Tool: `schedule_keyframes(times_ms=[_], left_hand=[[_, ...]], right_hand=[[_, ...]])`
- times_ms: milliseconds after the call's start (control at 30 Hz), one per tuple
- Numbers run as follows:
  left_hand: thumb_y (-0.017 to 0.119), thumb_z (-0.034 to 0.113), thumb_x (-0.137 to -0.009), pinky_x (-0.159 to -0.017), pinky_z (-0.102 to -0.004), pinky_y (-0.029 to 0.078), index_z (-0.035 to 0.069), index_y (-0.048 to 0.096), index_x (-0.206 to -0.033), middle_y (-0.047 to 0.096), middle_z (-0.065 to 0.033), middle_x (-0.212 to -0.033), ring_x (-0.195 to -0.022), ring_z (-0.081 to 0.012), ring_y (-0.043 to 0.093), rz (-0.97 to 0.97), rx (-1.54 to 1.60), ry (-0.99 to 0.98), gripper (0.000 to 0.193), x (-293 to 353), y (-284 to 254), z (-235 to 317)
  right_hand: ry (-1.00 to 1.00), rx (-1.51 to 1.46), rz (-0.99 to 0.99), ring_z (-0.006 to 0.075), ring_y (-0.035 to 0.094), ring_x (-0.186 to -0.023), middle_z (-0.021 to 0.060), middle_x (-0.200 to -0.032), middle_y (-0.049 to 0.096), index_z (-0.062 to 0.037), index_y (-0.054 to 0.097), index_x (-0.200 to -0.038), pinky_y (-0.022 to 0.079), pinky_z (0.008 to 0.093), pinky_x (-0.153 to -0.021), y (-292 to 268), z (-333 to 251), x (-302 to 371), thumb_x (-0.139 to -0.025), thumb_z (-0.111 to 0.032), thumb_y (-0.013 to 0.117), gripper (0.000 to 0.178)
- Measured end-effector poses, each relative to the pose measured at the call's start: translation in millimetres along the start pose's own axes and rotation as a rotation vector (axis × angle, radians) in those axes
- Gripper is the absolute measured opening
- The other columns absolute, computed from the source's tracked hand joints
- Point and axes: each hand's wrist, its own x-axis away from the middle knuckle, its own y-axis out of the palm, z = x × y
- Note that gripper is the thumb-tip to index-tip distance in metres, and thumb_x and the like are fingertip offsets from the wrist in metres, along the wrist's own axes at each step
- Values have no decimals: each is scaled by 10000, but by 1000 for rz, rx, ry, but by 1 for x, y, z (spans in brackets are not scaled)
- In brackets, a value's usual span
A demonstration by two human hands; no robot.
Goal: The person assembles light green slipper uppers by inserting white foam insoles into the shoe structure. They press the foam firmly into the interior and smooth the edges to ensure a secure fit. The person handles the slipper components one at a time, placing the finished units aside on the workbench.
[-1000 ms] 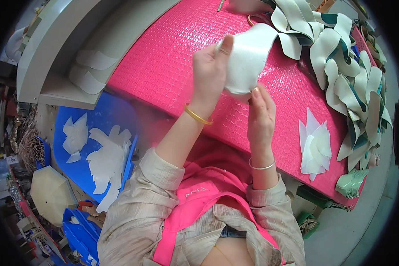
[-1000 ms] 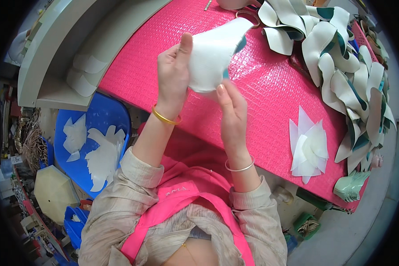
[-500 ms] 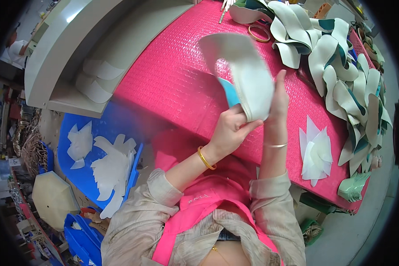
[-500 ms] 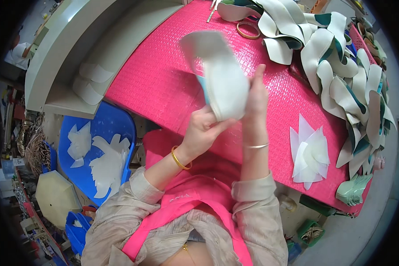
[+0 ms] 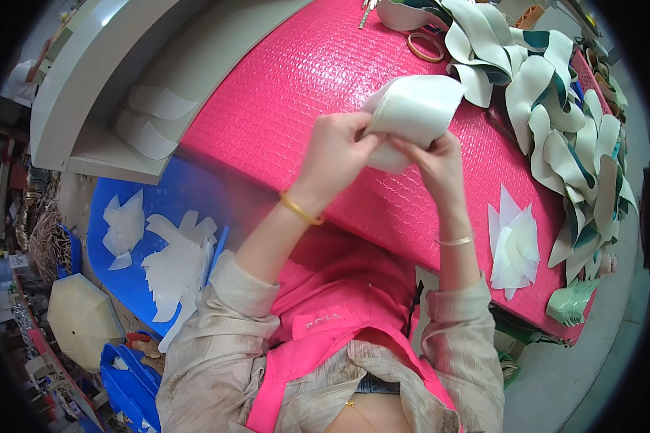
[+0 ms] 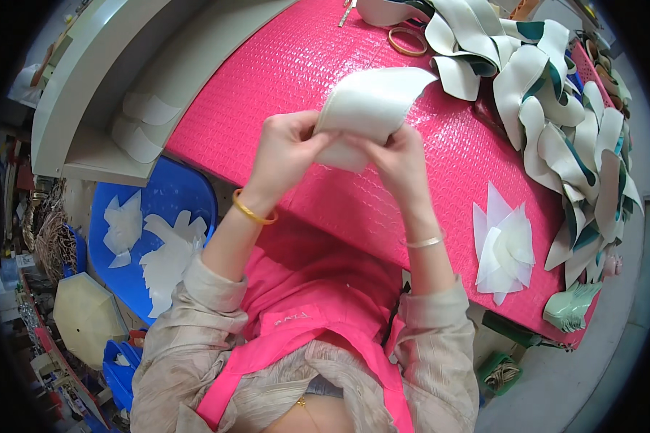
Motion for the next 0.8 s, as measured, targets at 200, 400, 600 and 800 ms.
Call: schedule_keyframes(times_ms=[200,400,600,800], left_hand=[[601,241,-814,-768,-368,431,-99,203,-1311,534,-238,-999,-901,-269,558,360,-9,-88,722,9,18,-22],[566,313,-836,-941,-449,301,-146,160,-1279,358,-326,-1161,-1122,-437,357,430,39,-207,757,-24,-4,-74],[491,176,-874,-748,-390,424,-132,385,-1163,524,-265,-933,-872,-376,540,594,-281,-56,435,-34,-6,-62],[355,477,-912,-810,-332,434,15,514,-1129,588,-113,-1075,-976,-203,562,19,1171,-389,534,9,12,3]], right_hand=[[-359,525,146,220,614,-746,164,-879,625,-2,576,-1029,483,330,-627,26,22,-23,-732,-32,635,304],[-643,792,-23,367,571,-842,262,-1072,499,-39,513,-1102,419,435,-788,46,-7,7,-735,-118,639,396],[-474,856,391,223,582,-730,133,-811,592,-43,568,-913,429,368,-728,-6,7,-51,-740,-148,665,224],[263,-65,19,106,413,-406,7,-459,471,-52,580,-753,308,262,-400,-12,-39,-65,-887,-375,491,361]])
